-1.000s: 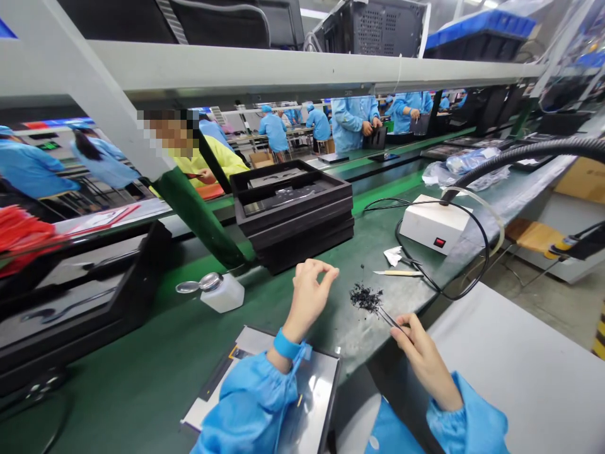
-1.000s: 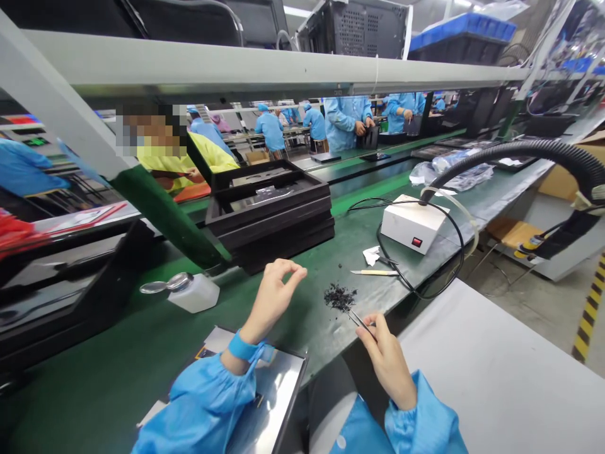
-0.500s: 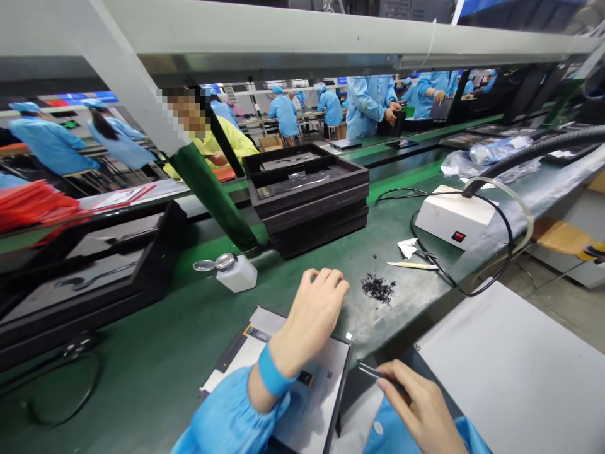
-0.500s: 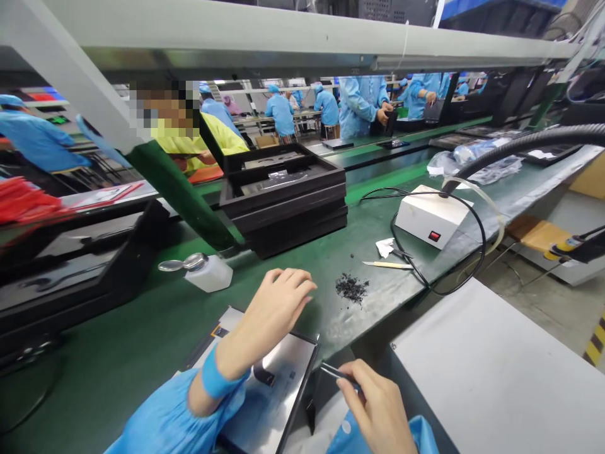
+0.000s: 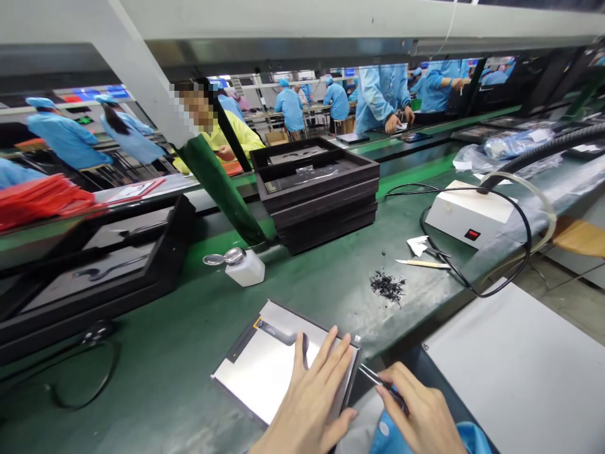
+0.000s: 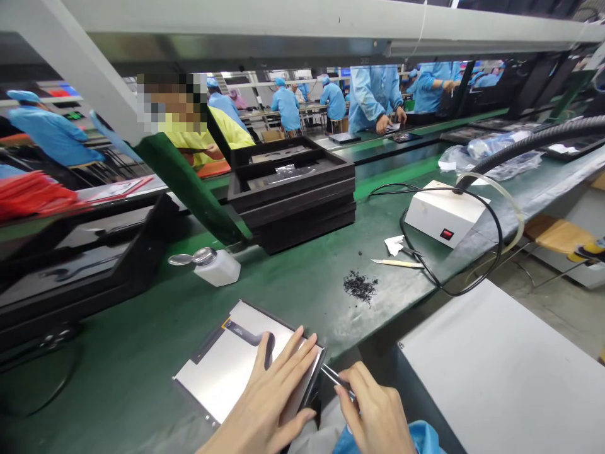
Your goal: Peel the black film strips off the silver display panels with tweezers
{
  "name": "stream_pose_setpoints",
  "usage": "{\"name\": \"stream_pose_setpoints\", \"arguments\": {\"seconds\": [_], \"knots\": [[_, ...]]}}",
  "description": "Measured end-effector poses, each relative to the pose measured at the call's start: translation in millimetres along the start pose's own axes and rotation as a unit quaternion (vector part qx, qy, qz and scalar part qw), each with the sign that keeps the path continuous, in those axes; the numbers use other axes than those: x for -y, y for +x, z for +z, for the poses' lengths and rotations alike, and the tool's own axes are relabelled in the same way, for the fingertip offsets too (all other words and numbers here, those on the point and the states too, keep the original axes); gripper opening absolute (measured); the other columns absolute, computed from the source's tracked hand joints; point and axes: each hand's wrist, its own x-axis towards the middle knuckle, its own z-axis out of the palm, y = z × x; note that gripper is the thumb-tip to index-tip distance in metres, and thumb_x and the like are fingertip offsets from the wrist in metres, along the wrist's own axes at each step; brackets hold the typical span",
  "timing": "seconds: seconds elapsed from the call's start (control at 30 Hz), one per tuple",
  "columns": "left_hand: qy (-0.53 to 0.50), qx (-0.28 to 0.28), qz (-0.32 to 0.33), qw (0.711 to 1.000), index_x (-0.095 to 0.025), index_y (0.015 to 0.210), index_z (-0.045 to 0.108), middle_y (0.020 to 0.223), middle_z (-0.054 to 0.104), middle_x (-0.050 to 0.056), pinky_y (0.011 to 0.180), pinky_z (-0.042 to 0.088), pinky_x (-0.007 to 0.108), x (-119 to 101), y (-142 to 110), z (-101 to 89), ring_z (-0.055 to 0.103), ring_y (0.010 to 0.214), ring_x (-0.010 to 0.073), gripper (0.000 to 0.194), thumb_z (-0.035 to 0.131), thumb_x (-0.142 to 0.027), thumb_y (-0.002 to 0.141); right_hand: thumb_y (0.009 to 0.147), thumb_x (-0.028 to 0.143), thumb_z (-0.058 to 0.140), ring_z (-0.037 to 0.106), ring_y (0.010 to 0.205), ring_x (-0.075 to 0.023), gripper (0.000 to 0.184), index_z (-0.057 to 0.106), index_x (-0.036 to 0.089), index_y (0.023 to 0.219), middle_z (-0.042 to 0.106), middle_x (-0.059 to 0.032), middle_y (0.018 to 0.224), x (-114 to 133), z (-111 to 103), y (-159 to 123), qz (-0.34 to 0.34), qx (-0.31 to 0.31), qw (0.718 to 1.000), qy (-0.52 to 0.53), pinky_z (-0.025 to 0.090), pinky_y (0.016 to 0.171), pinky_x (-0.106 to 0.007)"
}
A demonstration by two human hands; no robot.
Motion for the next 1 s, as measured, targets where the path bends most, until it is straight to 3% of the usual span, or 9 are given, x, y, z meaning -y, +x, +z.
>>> {"name": "stream_pose_setpoints", "arguments": {"seconds": [0.13,0.27,0.73,1.0], "knots": [[-0.036,0.007,0.02,0.999,-0.014,0.159,0.012,0.156,0.04,0.014,0.115,-0.006,0.071,0.7,-8.1,-7.1,0.024,0.149,0.0338,0.081,0.059,-0.02,0.093,0.108,0.033,0.034,0.068,0.052,-0.0116,0.036,0.062,0.02,0.088,0.068,-0.0014,0.071,3.1,1.2,-0.1,-0.03,0.007,1.0,-0.005,0.048,0.047,-0.016],[-0.039,0.002,0.025,0.999,-0.013,0.159,0.016,0.155,0.041,0.013,0.116,-0.009,0.066,2.7,-16.4,-6.2,0.026,0.149,0.031,0.08,0.059,-0.022,0.093,0.107,0.031,0.034,0.068,0.055,-0.0111,0.037,0.063,0.021,0.086,0.068,-0.0015,0.072,4.3,5.1,-4.4,-0.024,0.024,0.999,-0.002,0.05,0.05,-0.014],[-0.031,-0.004,0.023,0.999,-0.009,0.155,0.025,0.156,0.04,0.013,0.119,-0.008,0.06,1.8,-17.8,-5.6,0.025,0.15,0.0285,0.072,0.058,-0.02,0.093,0.107,0.029,0.032,0.066,0.051,-0.0103,0.04,0.065,0.022,0.085,0.066,0.0,0.068,7.8,3.8,-4.7,-0.033,0.025,0.998,-0.038,0.049,0.049,-0.014],[-0.034,0.002,0.022,0.999,-0.01,0.157,0.019,0.155,0.04,0.015,0.118,-0.007,0.062,1.4,-18.6,-5.6,0.026,0.149,0.0292,0.074,0.057,-0.02,0.093,0.108,0.028,0.03,0.064,0.049,-0.01,0.04,0.062,0.022,0.084,0.066,0.0006,0.068,8.1,0.3,0.9,-0.043,0.042,0.997,-0.054,0.047,0.049,-0.015]]}}
